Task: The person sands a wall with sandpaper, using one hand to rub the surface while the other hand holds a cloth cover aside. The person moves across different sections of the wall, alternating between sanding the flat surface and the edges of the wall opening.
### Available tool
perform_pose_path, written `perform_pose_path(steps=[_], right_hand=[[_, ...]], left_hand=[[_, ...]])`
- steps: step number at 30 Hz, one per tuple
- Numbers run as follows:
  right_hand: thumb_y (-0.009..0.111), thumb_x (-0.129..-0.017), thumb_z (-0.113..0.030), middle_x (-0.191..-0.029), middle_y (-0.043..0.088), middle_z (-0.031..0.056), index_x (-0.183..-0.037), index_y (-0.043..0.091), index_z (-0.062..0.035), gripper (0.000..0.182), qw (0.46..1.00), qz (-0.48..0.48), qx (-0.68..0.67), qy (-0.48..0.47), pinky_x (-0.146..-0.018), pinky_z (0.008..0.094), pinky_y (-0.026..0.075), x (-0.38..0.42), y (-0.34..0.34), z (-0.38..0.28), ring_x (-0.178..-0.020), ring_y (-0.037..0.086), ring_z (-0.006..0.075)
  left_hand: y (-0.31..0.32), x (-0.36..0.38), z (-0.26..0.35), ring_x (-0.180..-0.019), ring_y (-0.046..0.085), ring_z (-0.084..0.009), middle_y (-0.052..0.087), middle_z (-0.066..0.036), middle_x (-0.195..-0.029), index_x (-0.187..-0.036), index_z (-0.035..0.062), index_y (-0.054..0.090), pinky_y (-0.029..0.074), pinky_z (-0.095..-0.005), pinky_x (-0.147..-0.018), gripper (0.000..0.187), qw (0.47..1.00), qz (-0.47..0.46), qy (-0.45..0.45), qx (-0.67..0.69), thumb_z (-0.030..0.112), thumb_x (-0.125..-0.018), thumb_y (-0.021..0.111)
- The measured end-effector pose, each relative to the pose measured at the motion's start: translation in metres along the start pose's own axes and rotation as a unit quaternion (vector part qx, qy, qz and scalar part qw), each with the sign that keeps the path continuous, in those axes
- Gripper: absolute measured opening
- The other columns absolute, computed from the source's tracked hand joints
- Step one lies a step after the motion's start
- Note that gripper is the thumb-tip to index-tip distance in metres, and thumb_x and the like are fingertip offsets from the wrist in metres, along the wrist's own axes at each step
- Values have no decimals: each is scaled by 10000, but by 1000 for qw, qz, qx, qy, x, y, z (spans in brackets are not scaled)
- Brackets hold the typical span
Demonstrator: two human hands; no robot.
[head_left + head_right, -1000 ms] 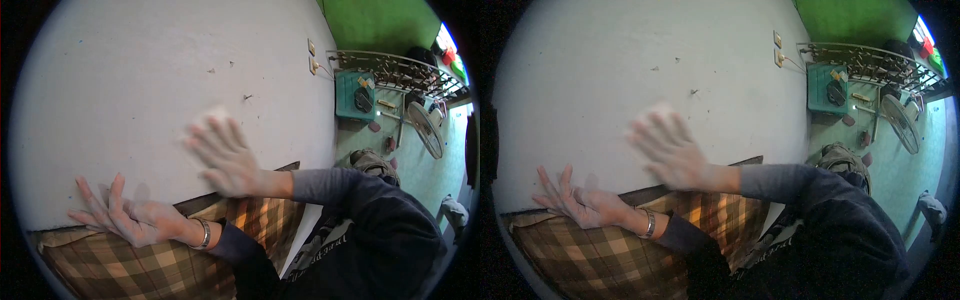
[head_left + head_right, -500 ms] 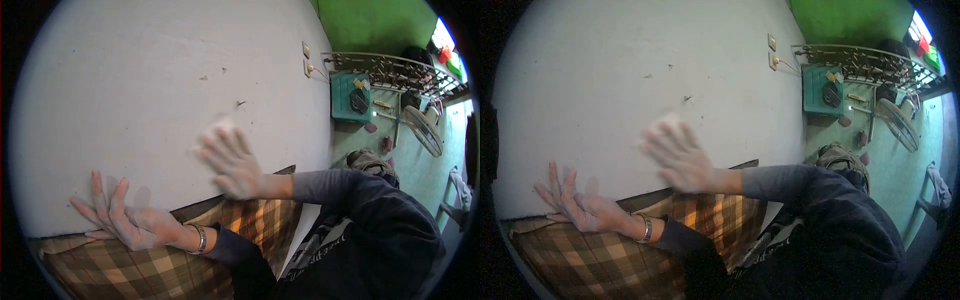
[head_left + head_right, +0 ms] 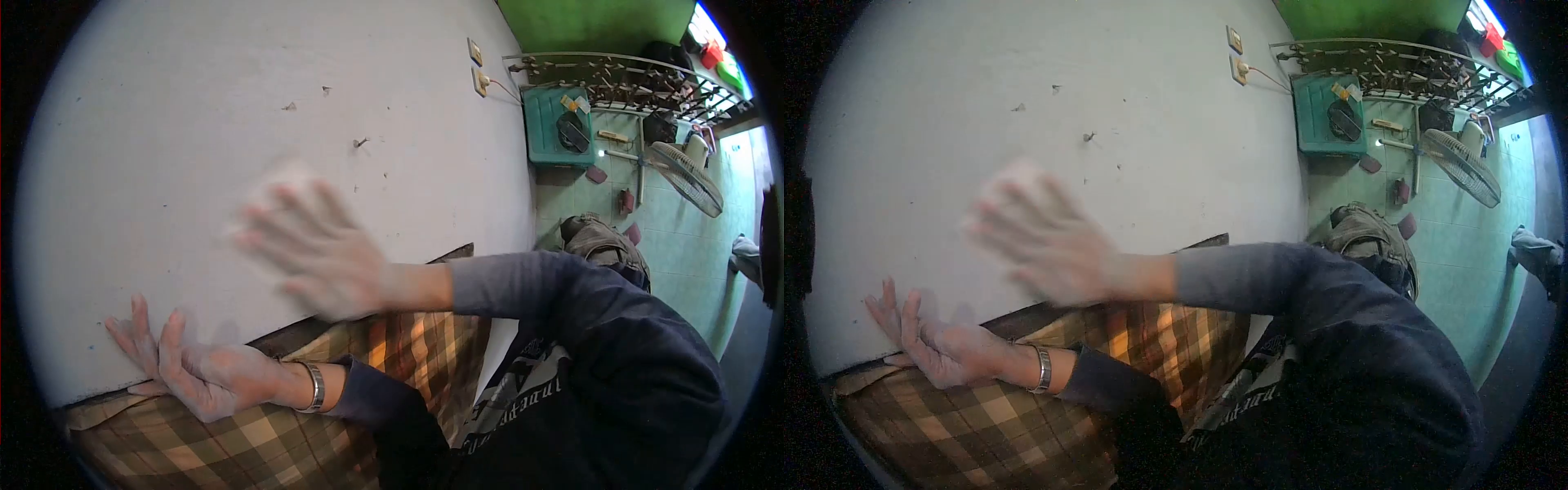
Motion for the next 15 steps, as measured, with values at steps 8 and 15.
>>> perform_pose_path(steps=[8, 15], right_hand=[[219, -1089, -369, -1720, 9, 139, -1644, 113, -78, 636, 993, 24, -26, 116, -1235, 551, -114, 129, 28, 74, -1579, -70, 346], [260, -1083, -418, -1719, 67, 132, -1648, 144, -114, 652, 997, -76, 9, 28, -1240, 556, -90, 67, 19, 8, -1580, -21, 365]], left_hand=[[-4, 1, -3, -1272, 580, -429, 674, -266, -1153, -956, -18, 701, 332, -700, -1170, 291, 996, 34, 38, 68, 80, -977, 428], [-3, 0, 3, -1312, 582, -374, 728, -207, -1146, -904, 79, 711, -16, -602, -1262, 344, 995, 53, -16, 86, 104, -1040, 396]])
Point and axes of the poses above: each hand's wrist, its own x-axis away from the middle knuckle, its own y-axis out of the palm, z = x × y, the point moved 8 cm from there along -x, towards the middle knuckle
